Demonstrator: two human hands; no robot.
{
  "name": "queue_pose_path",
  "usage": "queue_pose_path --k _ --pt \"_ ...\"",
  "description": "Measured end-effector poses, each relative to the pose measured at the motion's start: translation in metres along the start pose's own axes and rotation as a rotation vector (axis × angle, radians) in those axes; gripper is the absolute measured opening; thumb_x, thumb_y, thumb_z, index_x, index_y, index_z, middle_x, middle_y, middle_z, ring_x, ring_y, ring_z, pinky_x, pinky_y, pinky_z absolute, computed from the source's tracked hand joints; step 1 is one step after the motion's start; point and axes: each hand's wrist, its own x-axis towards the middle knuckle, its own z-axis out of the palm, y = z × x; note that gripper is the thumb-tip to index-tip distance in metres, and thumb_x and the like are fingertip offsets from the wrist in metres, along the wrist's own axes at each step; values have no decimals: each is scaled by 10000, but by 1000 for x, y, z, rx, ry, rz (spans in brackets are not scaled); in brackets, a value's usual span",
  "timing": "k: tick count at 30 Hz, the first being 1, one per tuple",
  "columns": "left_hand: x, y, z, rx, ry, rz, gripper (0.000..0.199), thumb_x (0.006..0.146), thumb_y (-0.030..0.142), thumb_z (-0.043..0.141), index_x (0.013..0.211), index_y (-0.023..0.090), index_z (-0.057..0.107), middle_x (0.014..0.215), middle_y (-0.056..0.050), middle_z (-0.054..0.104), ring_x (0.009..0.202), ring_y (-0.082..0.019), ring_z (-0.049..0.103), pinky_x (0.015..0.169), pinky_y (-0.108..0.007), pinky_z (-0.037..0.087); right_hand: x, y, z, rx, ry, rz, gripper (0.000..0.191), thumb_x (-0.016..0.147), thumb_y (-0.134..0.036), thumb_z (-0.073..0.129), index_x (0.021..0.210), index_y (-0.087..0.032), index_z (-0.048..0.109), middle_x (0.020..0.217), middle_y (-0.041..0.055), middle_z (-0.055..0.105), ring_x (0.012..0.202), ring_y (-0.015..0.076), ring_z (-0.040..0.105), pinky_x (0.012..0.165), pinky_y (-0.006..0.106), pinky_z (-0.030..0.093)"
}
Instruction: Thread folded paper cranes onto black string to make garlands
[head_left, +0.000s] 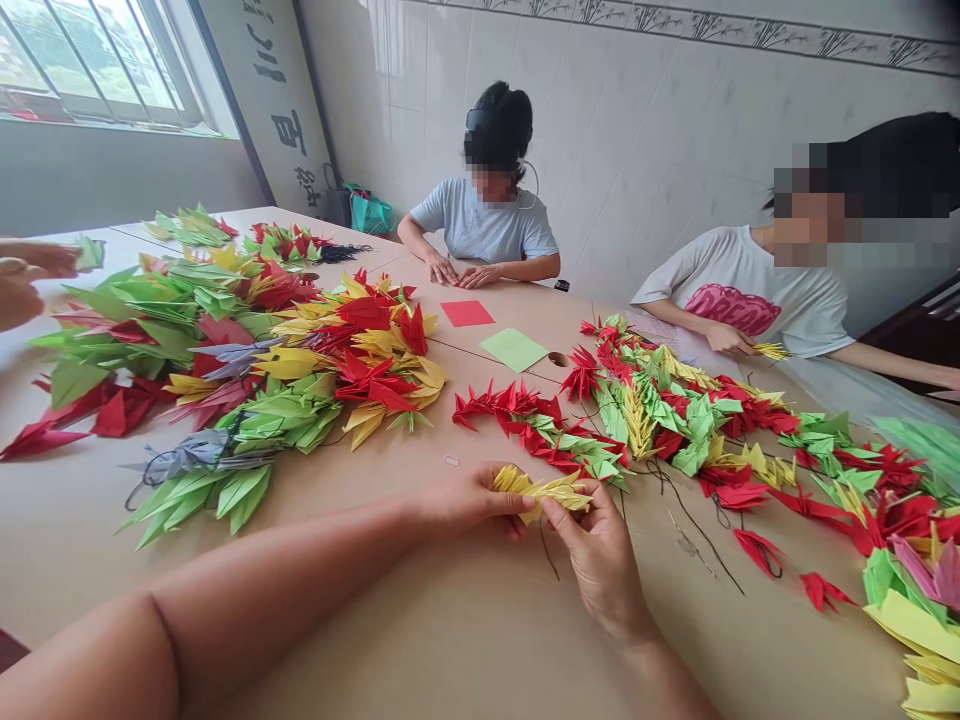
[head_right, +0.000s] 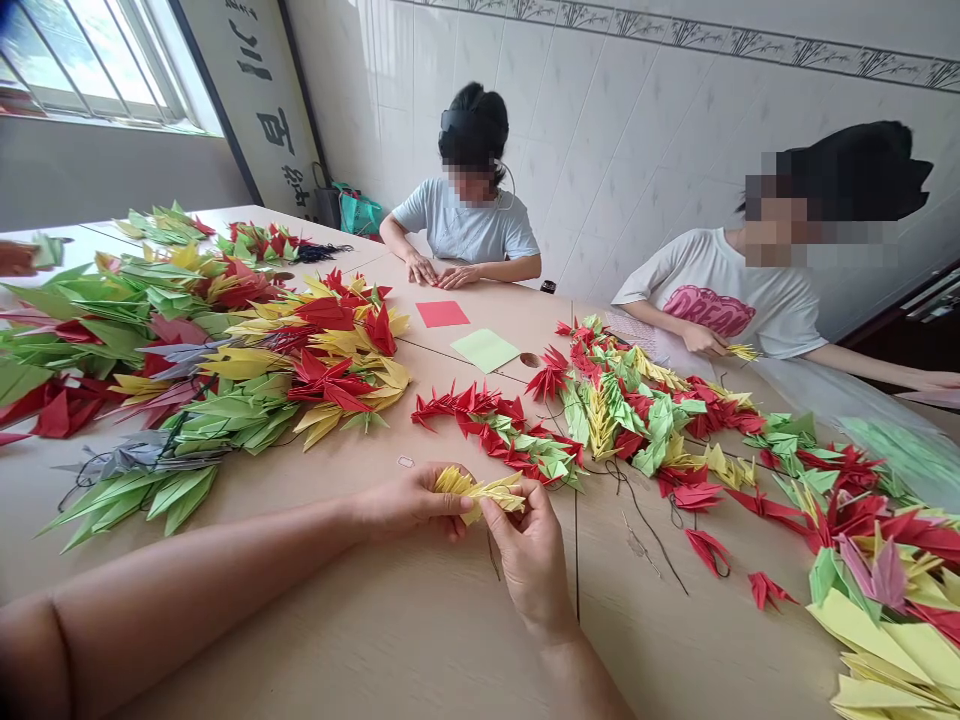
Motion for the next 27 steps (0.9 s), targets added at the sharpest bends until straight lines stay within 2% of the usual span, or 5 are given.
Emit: queue_pose_path --k 4,8,12,16,27 --pt "-1 5 3 -194 22 -48 258 729 294 698 885 109 606 797 -49 644 626 -109 606 601 -219 482 0 -1 0 84 82 4 331 708 -352 767 880 -209 522 808 -35 628 713 100 569 634 209 492" --pt "1 9 1 -326 96 -102 179 757 221 586 866 84 620 752 -83 644 638 -121 610 611 -204 489 2 -6 1 202 167 58 382 654 -350 802 888 -207 537 853 -25 640 761 118 593 624 217 520" --pt "2 9 0 -363 150 -89 138 735 153 562 847 89 612 762 -85 655 619 -117 606 593 -196 487 3 -10 2 257 227 48 404 619 -327 824 891 -213 548 889 -27 638 778 119 600 612 214 532" --pt "1 10 1 -320 135 -68 114 718 127 564 818 94 606 834 -102 675 605 -104 593 566 -189 477 3 -11 1 247 270 -4 371 642 -325 810 886 -212 555 906 -25 634 794 113 596 642 215 535" --pt "0 6 -3 -138 -16 -36 327 679 319 780 889 124 621 743 -15 642 631 -83 600 631 -192 470 0 0 -3 117 150 -124 281 742 -277 740 928 -221 536 883 -11 640 760 125 611 673 257 520"
